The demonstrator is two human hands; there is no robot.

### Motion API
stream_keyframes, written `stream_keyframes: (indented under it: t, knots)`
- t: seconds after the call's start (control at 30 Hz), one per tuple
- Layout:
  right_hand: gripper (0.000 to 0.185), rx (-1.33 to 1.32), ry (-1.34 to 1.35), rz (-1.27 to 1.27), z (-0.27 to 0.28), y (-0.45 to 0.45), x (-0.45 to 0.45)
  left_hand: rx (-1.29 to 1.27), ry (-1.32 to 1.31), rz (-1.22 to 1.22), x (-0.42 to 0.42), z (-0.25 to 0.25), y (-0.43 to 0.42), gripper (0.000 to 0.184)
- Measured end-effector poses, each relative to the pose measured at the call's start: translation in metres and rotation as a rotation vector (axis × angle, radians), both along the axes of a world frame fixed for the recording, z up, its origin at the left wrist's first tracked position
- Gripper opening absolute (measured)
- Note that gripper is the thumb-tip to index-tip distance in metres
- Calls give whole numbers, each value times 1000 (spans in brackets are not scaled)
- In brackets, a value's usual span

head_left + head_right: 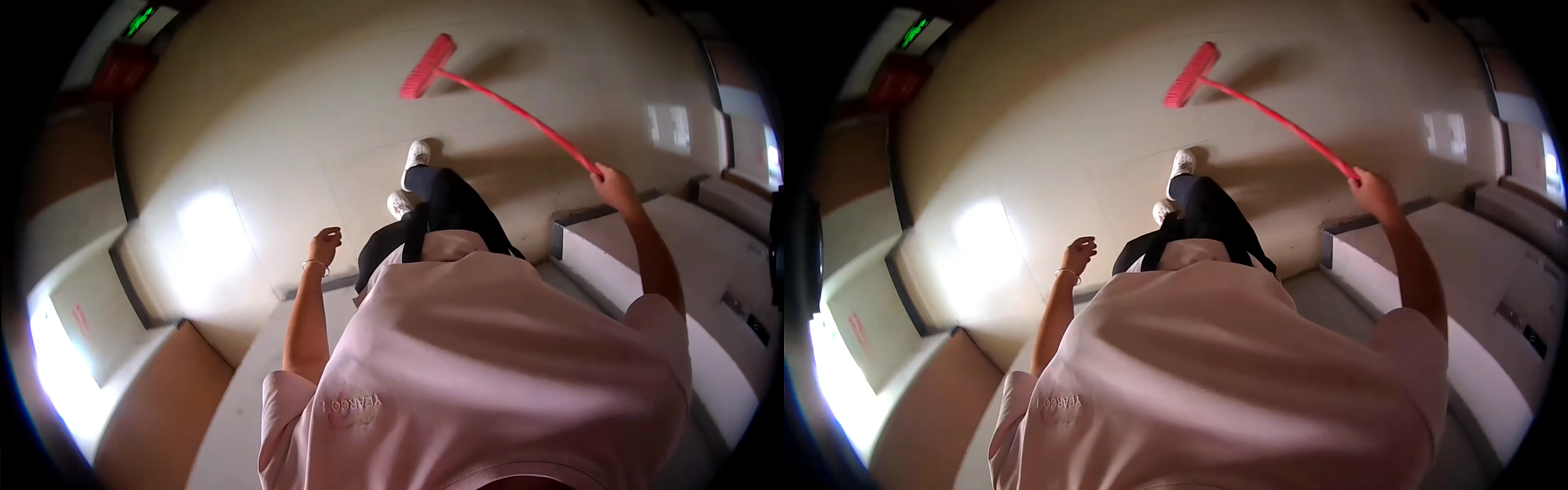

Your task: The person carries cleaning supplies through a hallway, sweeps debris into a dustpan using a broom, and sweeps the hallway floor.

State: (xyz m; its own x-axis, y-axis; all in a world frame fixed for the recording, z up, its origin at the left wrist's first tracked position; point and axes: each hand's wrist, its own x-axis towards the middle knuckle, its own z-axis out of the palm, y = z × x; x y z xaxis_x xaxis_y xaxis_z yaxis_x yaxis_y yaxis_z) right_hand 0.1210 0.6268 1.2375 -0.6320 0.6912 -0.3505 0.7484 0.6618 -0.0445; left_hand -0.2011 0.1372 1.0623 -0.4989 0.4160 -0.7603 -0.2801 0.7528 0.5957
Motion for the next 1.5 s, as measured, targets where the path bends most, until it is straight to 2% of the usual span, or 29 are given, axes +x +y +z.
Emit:
stream_keyframes:
  t: [0.03, 0.1, 0.13, 0.2, 0.23, 0.27, 0.3, 0.43, 0.5, 0.53, 0.57, 0.6, 0.67, 0.73, 0.77, 0.83, 0.93, 1.07, 1.13, 1.17, 1.2, 1.23, 1.27, 1.33, 1.5]
  knots:
    - [23, -69, 31, 20, -6, -12, -7, -66, 40, -56, 23, -8, -13, 25]
    - [25, -313, -73, 49, -14, -31, -49, -124, 50, -73, 61, -24, -40, 24]
    - [24, -355, -2, 128, -41, -42, -63, -156, 67, -74, 76, -27, -54, 25]
    - [24, -451, -145, 186, -54, -71, -122, -183, -53, 74, 98, -1, -55, 27]
    - [24, -510, -115, 229, -59, -89, -148, -195, -62, 113, 104, 22, -51, 28]
    - [24, -479, -144, 321, -113, -90, -165, -210, -59, 127, 110, 24, -55, 28]
    - [24, -519, -241, 355, -132, -100, -192, -245, -52, 192, 116, 23, -60, 29]
    - [23, -375, -334, 546, -160, -129, -239, -401, -82, 362, 134, 42, -52, 29]
    - [21, -361, -353, 538, -183, -88, -227, -339, -50, 339, 122, 43, -20, 28]
    - [20, -390, -393, 498, -197, -48, -190, -287, -47, 315, 129, 47, -5, 27]
    - [23, -440, -477, 429, -164, -14, -166, -191, -30, 293, 128, 47, 14, 26]
    - [21, -393, -428, 395, -154, 21, -130, -180, -33, 291, 124, 40, 33, 26]
    - [24, -351, -321, 296, -135, 92, -49, -149, 23, 129, 112, 30, 64, 25]
    - [28, -302, -327, 101, -85, 141, 10, -115, 52, -5, 93, 22, 96, 26]
    - [27, -271, -385, 29, -40, 154, 16, -64, 67, -12, 85, 20, 115, 24]
    - [23, -123, -349, -26, -11, 190, 60, -62, 118, -13, 70, 40, 159, 23]
    - [21, -24, -284, 62, 15, 214, 89, -24, 200, -27, 57, 44, 186, 22]
    - [22, -1, -193, -12, 25, 205, 85, 51, 221, 11, 46, 46, 190, 22]
    - [24, -107, -38, -9, 6, 195, 68, 23, 204, -2, 47, 47, 185, 22]
    - [24, -201, 6, -4, -14, 189, 52, -8, 183, -4, 46, 28, 172, 22]
    - [25, -294, 51, 6, -41, 183, 30, -38, 163, -4, 44, 8, 163, 23]
    - [23, -337, 164, -2, -73, 169, 5, -114, 167, -80, 43, 11, 166, 23]
    - [23, -374, 113, 8, -91, 155, -29, -194, 174, -155, 42, 15, 167, 24]
    - [24, -417, 82, 52, -136, 124, -98, -215, 152, -155, 38, 0, 158, 24]
    - [23, -350, -150, 100, -155, 58, -219, -113, 177, -119, 12, -9, 161, 23]
